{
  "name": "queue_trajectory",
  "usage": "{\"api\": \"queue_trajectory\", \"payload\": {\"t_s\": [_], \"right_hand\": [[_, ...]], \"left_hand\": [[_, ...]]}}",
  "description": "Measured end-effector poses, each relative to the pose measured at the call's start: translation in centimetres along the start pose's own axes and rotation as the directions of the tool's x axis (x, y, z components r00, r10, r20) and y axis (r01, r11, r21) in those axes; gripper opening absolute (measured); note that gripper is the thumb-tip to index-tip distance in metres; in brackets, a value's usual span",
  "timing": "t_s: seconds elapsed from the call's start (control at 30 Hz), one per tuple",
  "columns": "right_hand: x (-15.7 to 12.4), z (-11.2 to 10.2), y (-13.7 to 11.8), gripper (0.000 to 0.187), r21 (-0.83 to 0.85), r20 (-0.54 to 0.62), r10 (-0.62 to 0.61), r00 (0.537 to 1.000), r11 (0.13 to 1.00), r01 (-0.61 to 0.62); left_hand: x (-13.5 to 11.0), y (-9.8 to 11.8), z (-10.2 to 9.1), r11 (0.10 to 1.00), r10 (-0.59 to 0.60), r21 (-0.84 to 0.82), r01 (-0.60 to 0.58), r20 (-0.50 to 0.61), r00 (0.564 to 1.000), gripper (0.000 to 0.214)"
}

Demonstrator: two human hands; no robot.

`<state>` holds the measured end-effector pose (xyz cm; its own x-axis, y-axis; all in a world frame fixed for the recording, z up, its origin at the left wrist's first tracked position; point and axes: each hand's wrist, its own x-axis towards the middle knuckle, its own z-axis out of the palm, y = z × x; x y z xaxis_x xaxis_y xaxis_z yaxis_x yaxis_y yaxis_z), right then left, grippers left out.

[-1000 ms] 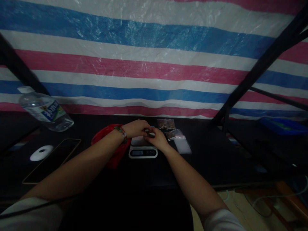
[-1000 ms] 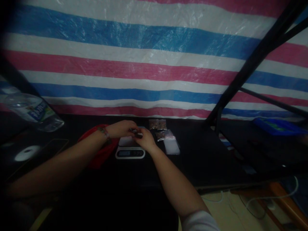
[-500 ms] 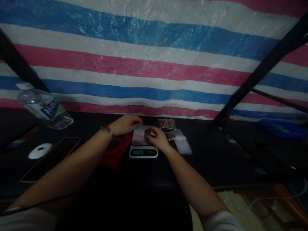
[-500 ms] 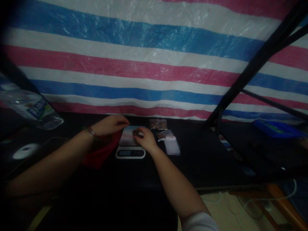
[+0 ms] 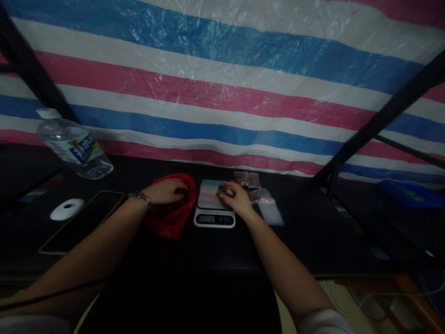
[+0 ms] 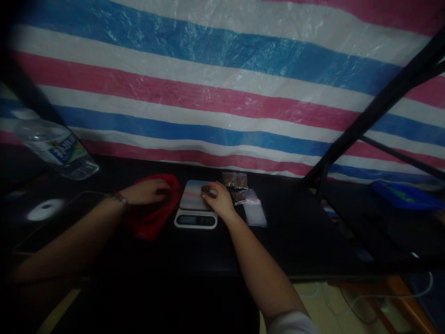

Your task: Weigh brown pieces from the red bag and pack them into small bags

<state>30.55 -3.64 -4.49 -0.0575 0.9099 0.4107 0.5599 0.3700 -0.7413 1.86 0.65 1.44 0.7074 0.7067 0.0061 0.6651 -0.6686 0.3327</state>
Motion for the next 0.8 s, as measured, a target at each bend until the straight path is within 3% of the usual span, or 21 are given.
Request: {"api": "queue_trajectory", "payload": {"t_s": [0.27, 0.63, 0.8], "right_hand": [[-0.2, -0.3, -0.8, 0.053, -0.119, -0.026, -0.037, 0.999, 0.992, 0.033], [-0.3, -1.9, -0.2, 0.037, -0.123, -0.196, -0.116, 0.974, 0.988, 0.093], [-0.3, -2.1, -2.0, 0.029, -0.172, -0.218, -0.245, 0.944, 0.962, 0.210]], "left_hand": [[-1.5, -0.6, 1.7, 0.998, 0.066, 0.001, -0.066, -0.005, 0.998, 0.045], [-1.1, -0.2, 2.2, 0.996, 0.086, -0.040, -0.085, 0.014, 0.996, 0.020], [-1.3, -1.1, 2.0, 0.996, 0.079, -0.041, -0.079, -0.022, 0.997, 0.019]]}}
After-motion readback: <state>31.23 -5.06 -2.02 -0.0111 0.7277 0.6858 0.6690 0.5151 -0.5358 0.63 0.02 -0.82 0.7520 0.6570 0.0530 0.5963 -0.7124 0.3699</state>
